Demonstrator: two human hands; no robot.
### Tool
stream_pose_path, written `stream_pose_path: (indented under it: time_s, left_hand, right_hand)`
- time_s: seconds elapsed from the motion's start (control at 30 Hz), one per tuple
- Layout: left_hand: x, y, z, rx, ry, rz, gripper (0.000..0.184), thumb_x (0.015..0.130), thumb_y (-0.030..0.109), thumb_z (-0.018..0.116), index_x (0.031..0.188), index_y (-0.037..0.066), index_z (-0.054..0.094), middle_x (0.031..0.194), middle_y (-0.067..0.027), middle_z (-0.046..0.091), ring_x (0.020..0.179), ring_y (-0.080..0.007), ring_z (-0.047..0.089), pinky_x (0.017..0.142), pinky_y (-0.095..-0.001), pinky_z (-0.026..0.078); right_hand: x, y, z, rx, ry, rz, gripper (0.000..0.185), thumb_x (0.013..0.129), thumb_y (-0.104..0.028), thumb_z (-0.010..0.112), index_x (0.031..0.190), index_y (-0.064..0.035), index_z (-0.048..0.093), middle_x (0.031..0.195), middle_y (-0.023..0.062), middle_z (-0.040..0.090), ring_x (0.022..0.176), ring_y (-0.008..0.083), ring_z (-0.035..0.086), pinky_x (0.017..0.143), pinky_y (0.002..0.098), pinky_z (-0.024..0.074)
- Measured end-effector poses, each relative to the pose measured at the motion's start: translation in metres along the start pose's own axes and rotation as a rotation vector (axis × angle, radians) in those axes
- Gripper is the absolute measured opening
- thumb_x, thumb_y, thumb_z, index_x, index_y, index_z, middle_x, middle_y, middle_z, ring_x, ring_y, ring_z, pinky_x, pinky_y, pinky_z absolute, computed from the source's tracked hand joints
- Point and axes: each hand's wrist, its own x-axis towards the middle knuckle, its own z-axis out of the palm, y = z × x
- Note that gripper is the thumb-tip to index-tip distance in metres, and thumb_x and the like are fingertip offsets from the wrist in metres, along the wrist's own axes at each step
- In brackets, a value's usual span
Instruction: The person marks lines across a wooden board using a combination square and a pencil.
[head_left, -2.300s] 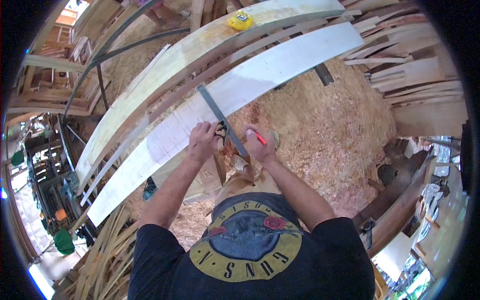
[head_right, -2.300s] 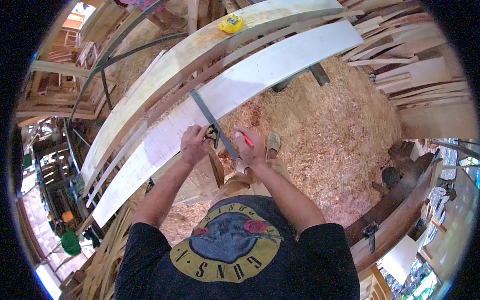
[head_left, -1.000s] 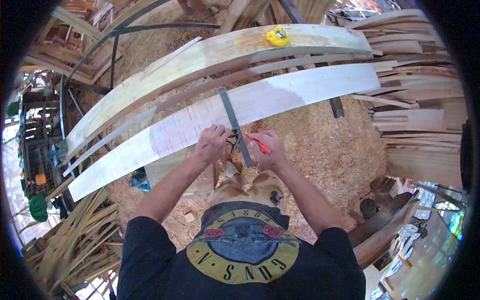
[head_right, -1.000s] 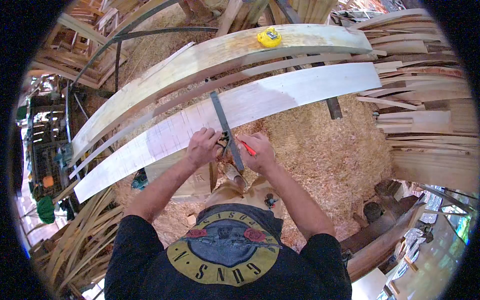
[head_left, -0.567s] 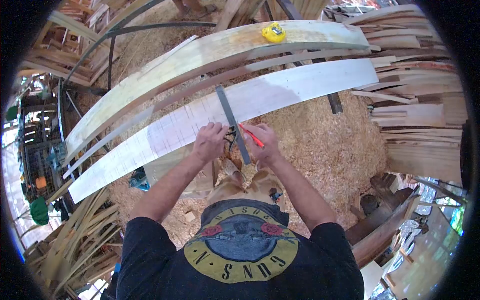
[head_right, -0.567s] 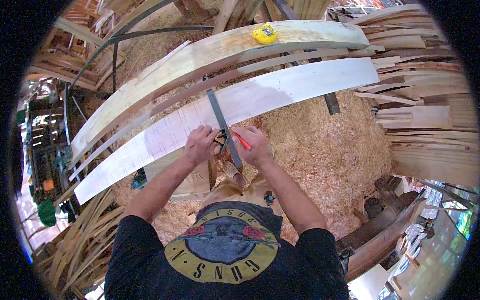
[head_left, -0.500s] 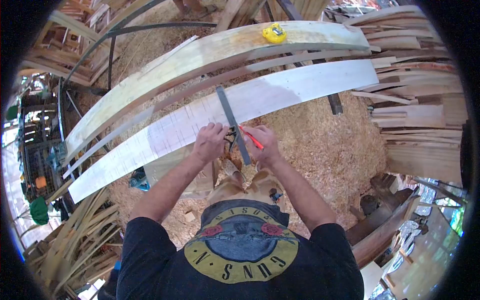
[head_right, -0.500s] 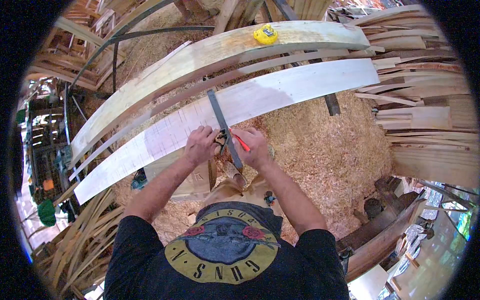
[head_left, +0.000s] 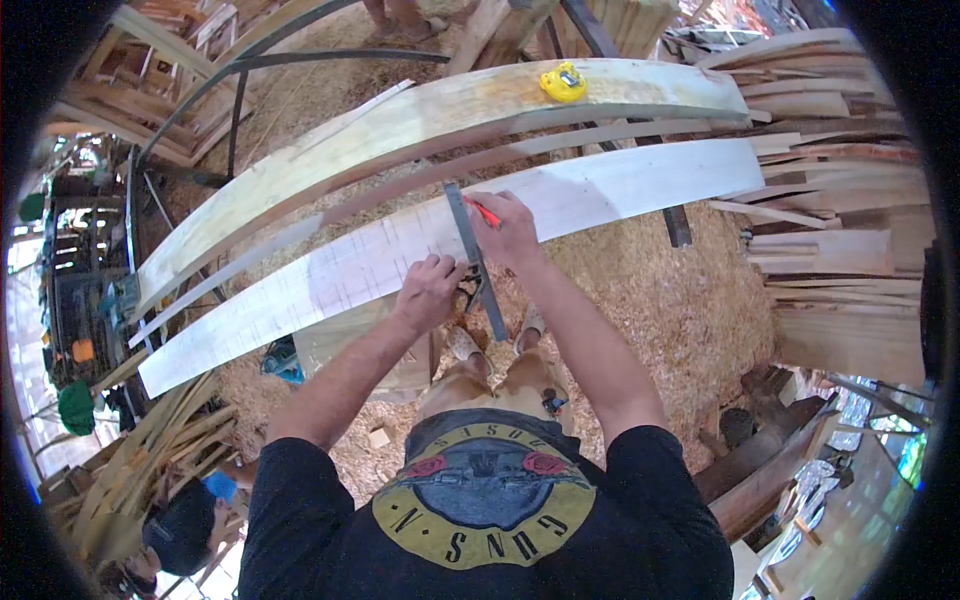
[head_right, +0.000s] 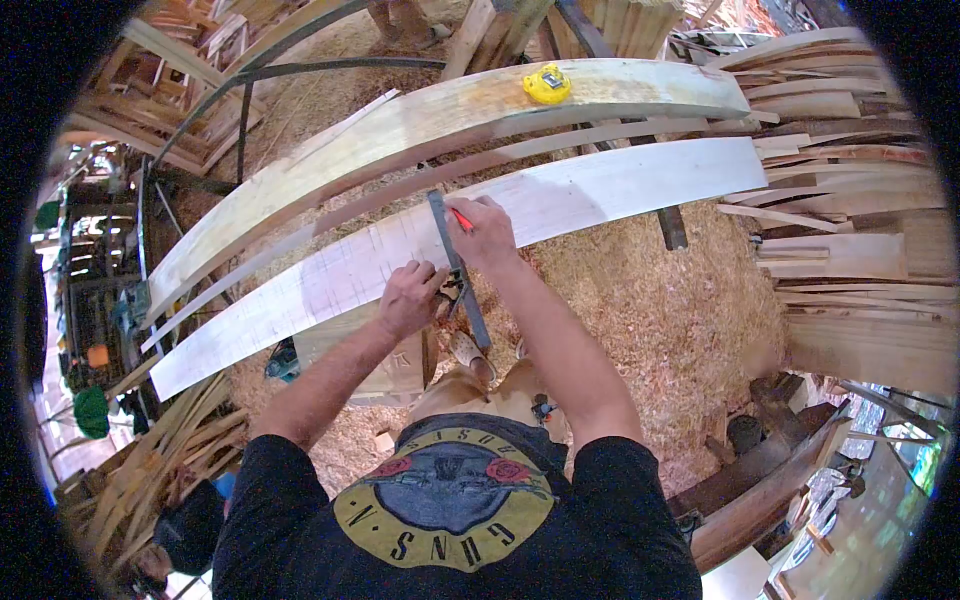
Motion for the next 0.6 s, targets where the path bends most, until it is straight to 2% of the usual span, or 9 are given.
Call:
stream_pose_path:
  time_s: [0.13, 0.27, 0.37, 0.47, 0.6]
  left_hand:
    - [0.001, 0.000, 0.000, -0.002, -0.003, 0.000, 0.052, 0.072, 0.017, 0.077, 0.122, 0.005, 0.069, 0.101, -0.0084, 0.060, 0.098, -0.0286, 0.062, 0.075, -0.0438, 0.051]
    - [0.001, -0.001, 0.002, 0.016, -0.025, 0.002, 0.054, 0.071, 0.017, 0.078, 0.122, 0.004, 0.069, 0.100, -0.0080, 0.060, 0.098, -0.0282, 0.061, 0.076, -0.0431, 0.050]
    - [0.001, 0.003, -0.003, 0.031, -0.035, -0.024, 0.060, 0.072, 0.024, 0.088, 0.127, 0.008, 0.070, 0.101, -0.0084, 0.060, 0.097, -0.0286, 0.063, 0.080, -0.0437, 0.053]
    - [0.001, 0.004, -0.003, 0.006, 0.030, -0.006, 0.053, 0.070, 0.016, 0.078, 0.122, 0.006, 0.070, 0.100, -0.0078, 0.060, 0.098, -0.0280, 0.061, 0.076, -0.0427, 0.050]
    - [0.002, 0.003, -0.001, 0.002, -0.003, -0.027, 0.054, 0.071, 0.016, 0.080, 0.123, 0.007, 0.070, 0.101, -0.0081, 0.061, 0.097, -0.0284, 0.062, 0.078, -0.0435, 0.051]
  right_hand:
    - [-0.030, -0.010, -0.019, -0.027, -0.033, -0.022, 0.019, 0.095, -0.019, 0.073, 0.111, -0.0094, 0.078, 0.097, 0.0147, 0.078, 0.090, 0.0401, 0.070, 0.082, 0.0499, 0.0585]
    - [-0.021, -0.006, -0.009, -0.018, 0.006, -0.037, 0.021, 0.096, -0.018, 0.072, 0.114, -0.0091, 0.077, 0.098, 0.0149, 0.078, 0.090, 0.0408, 0.070, 0.082, 0.0504, 0.0581]
    - [-0.002, 0.001, 0.004, -0.023, 0.024, -0.033, 0.023, 0.095, -0.016, 0.072, 0.116, -0.0091, 0.077, 0.099, 0.0159, 0.077, 0.090, 0.0411, 0.070, 0.083, 0.0504, 0.0577]
    - [-0.008, -0.003, -0.002, -0.027, -0.013, -0.029, 0.024, 0.094, -0.015, 0.073, 0.118, -0.0091, 0.076, 0.099, 0.0165, 0.077, 0.090, 0.0407, 0.070, 0.083, 0.0498, 0.0574]
    - [-0.069, -0.014, -0.039, -0.004, -0.104, -0.069, 0.024, 0.093, -0.013, 0.073, 0.116, -0.0083, 0.077, 0.097, 0.0157, 0.077, 0.091, 0.0394, 0.071, 0.082, 0.0484, 0.0578]
